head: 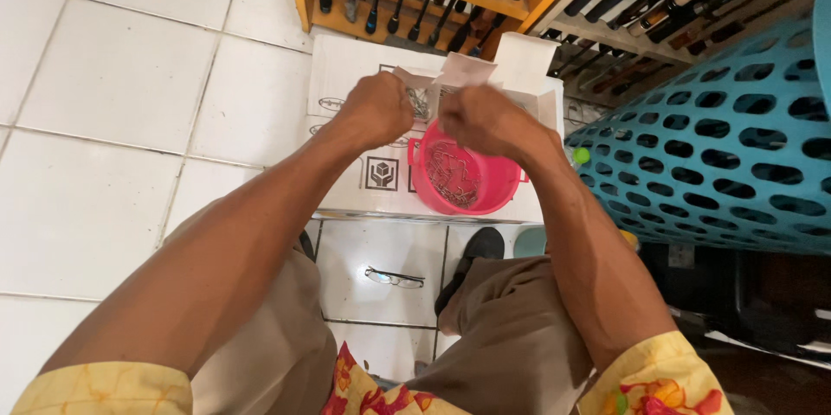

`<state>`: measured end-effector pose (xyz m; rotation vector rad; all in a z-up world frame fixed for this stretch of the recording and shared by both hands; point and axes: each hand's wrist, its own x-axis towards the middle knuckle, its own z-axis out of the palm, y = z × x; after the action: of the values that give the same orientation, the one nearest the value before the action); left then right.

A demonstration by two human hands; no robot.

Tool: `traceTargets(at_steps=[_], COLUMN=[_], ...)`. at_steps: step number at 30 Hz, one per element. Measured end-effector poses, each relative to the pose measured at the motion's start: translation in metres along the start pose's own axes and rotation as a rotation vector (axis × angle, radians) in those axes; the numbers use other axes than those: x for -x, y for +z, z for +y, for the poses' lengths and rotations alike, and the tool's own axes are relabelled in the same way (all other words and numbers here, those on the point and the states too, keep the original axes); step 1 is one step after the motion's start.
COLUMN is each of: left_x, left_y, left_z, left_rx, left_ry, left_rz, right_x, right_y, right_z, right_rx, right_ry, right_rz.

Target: The person sits on the floor and sorts small metal hooks from a pink bowl into a cardboard box with compartments. They pick up hooks from the bowl and place them into the box, occasionally picking up a handful and dropping them back into the bowl.

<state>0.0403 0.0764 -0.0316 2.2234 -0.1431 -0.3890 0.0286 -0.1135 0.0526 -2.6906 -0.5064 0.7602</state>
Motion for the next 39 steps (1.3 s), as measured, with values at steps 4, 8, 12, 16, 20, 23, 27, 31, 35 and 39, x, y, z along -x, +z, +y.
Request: traceTargets(at_steps=[4,8,12,16,20,23,27,31,35,39], left_x=[0.015,0.021,0.023,0.018,0.001,-0.004,-0.006,0.019,0.017,0.008], left_y=[0.003,0.007,0.013,0.018,0.035,0.037,0.034,0.014,0.016,0.023], left_z=[0.022,0.037,0.042,0.039,0.023,0.016,0.012,0.04,0.037,0.023], left_rx=[-0.031,-0.188,-0.256,-0.338,-0.409,-0.448,-0.462,-0.461,-0.482,-0.455], left_ry=[0.02,0.028,0.058,0.062,0.105,0.1,0.106,0.071,0.06,0.079], left_rz=[-0.068,-0.116,-0.144,-0.186,-0.215,-0.206,-0.201,-0.236,-0.25,-0.224], right_x=[-0.001,-0.019,-0.01,-0.016,-0.041,-0.039,-0.011,-0.032,-0.056,-0.036], right_y=[0.04,0.097,0.1,0.125,0.146,0.14,0.092,0.129,0.159,0.125], right_z=[0.025,0.088,0.088,0.105,0.125,0.125,0.058,0.064,0.086,0.08], right_rx=[0.137,0.365,0.234,0.232,0.093,0.095,0.127,0.37,0.449,0.145], right_ry=[0.001,-0.051,-0.145,-0.325,-0.179,-0.181,-0.229,-0.313,-0.298,-0.312], right_rz=[-0.192,-0.066,0.059,0.193,0.108,0.093,0.13,0.107,0.123,0.053])
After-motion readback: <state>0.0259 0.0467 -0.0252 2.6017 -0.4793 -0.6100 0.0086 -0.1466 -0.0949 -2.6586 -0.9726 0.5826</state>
